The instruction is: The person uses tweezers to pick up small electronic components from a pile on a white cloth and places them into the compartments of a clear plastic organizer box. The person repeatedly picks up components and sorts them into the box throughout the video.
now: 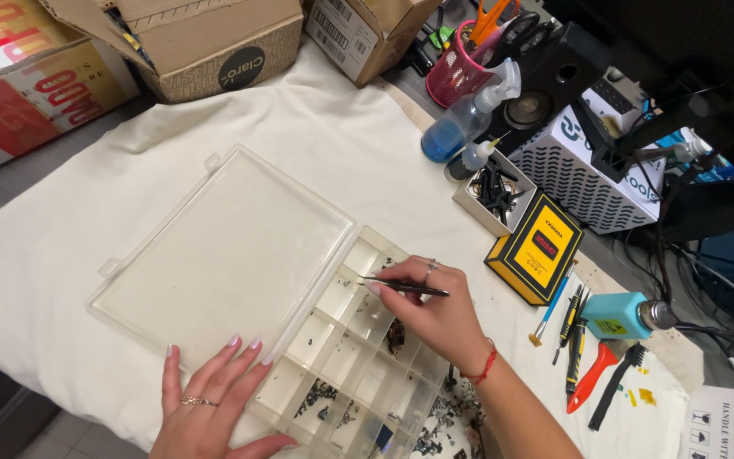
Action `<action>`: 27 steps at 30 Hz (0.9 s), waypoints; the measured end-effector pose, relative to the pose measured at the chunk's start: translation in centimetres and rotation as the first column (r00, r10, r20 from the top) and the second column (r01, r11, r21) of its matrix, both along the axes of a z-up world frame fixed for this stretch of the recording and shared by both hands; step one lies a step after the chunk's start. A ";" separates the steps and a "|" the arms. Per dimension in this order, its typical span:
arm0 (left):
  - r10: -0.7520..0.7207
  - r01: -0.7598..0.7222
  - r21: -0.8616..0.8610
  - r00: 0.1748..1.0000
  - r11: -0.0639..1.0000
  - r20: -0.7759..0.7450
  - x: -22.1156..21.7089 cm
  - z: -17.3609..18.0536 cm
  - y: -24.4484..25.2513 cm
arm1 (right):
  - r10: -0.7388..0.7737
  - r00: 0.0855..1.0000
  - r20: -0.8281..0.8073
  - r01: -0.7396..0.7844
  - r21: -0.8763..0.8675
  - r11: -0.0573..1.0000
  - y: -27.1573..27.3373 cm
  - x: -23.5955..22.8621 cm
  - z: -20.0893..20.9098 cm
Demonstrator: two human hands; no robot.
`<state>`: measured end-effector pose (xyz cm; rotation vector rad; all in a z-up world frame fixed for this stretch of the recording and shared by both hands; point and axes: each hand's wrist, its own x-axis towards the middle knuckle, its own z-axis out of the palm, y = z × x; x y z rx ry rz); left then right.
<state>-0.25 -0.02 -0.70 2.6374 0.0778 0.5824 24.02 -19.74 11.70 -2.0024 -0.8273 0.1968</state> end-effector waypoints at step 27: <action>0.077 -0.080 -0.027 0.992 0.996 -0.097 -0.2 1.2 -0.2 | -0.638 0.679 -0.363 0.715 0.132 0.686 -20.4 -8.1 -3.6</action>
